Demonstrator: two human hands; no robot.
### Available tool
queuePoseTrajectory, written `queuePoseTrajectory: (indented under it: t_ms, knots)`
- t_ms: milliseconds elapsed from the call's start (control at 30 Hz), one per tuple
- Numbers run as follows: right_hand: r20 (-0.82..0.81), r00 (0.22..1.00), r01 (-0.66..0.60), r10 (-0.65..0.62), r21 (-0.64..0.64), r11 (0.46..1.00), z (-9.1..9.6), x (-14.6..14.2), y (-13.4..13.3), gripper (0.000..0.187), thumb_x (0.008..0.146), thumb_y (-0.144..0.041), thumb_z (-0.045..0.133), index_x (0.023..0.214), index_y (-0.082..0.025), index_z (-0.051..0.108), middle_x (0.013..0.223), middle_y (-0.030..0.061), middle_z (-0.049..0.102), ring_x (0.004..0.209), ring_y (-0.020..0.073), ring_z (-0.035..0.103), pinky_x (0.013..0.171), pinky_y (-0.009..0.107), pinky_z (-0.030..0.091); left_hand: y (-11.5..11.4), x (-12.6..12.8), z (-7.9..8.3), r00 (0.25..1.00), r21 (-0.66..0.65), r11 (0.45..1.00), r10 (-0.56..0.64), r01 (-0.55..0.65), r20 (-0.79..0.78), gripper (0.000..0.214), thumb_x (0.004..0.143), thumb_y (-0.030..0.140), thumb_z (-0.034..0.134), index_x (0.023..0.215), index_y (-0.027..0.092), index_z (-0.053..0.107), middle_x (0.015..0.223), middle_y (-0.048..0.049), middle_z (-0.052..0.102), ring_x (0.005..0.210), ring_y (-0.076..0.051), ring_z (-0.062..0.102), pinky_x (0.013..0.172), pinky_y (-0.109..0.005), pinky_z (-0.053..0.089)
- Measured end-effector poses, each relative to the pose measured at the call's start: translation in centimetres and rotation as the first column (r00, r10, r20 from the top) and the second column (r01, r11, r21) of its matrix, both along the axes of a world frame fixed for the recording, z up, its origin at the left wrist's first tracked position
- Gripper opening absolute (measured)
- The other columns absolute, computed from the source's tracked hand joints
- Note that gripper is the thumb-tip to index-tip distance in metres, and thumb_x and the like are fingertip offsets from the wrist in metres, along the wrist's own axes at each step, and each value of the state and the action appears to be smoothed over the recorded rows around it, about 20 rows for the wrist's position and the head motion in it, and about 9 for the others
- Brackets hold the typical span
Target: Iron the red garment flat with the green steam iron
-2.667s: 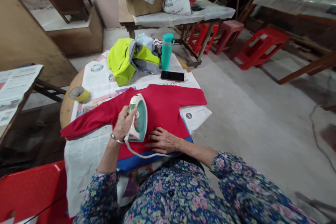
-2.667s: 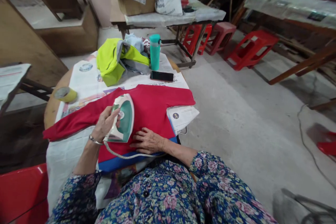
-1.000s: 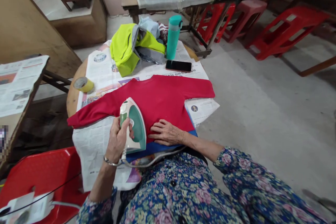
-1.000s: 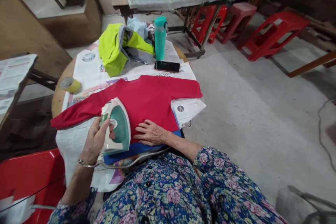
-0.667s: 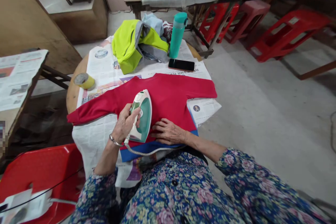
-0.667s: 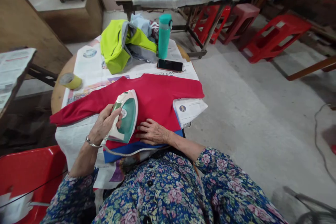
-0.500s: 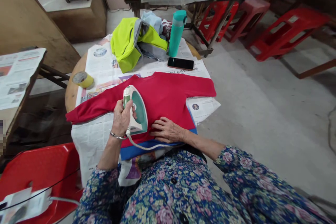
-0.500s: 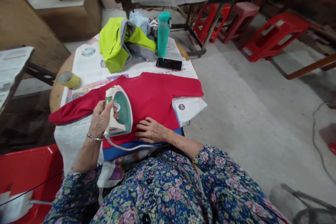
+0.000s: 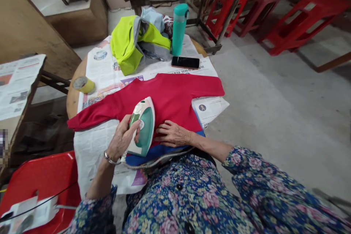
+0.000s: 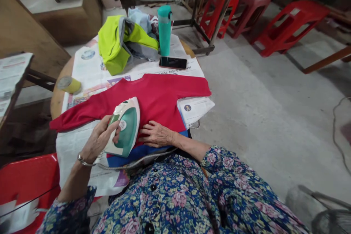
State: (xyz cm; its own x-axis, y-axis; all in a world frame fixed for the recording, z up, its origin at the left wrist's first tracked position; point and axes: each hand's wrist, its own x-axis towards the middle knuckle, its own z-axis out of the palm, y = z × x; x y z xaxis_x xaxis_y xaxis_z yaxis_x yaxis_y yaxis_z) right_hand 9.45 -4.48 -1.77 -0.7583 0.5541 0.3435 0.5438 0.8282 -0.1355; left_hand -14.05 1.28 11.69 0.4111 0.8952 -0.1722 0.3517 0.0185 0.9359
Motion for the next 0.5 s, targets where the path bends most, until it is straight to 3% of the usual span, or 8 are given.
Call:
queuePoseTrajectory:
  t_ms: [100,167,333,500]
  knots:
    - [0.012,1.0,0.009,-0.009,0.003,1.0,0.0,0.1,-0.1,0.035,0.112,-0.04,0.06,0.138,-0.025,0.077,0.129,0.0127,0.076,0.121,0.0267,0.06,0.099,0.043,0.041,2.1,1.0,-0.1,0.996,-0.029,0.995,-0.092,0.092,0.007,0.041,0.084,0.06,0.078,0.076,0.026,0.057,0.055,0.0053,0.055,0.041,-0.013,0.05,0.042,-0.025,0.041]
    - [0.029,0.999,0.018,-0.018,0.0,1.0,0.0,0.1,-0.1,0.034,0.112,-0.041,0.06,0.135,-0.025,0.078,0.13,0.0122,0.076,0.122,0.0266,0.059,0.101,0.043,0.041,3.4,1.7,-0.5,0.997,-0.016,0.997,-0.07,0.071,0.032,0.04,0.082,0.057,0.079,0.074,0.025,0.056,0.056,0.0048,0.055,0.041,-0.012,0.049,0.042,-0.025,0.04]
    - [0.025,1.0,0.011,-0.011,-0.016,1.0,0.2,0.1,-0.2,0.032,0.112,-0.039,0.06,0.135,-0.025,0.078,0.129,0.0116,0.076,0.123,0.0259,0.059,0.104,0.042,0.038,6.4,2.8,-1.6,0.986,-0.022,0.991,0.135,-0.133,0.097,0.035,0.084,0.045,0.081,0.077,0.025,0.052,0.06,0.0056,0.055,0.042,-0.011,0.048,0.043,-0.024,0.041]
    - [0.025,0.999,0.043,-0.042,-0.019,0.999,0.1,0.0,-0.1,0.038,0.113,-0.041,0.057,0.14,-0.02,0.075,0.127,0.0131,0.076,0.122,0.0268,0.06,0.105,0.043,0.038,7.4,2.1,-1.0,0.928,-0.053,0.936,0.352,-0.348,0.122,0.031,0.088,0.037,0.077,0.081,0.026,0.05,0.059,0.0081,0.054,0.04,-0.009,0.048,0.041,-0.023,0.041]
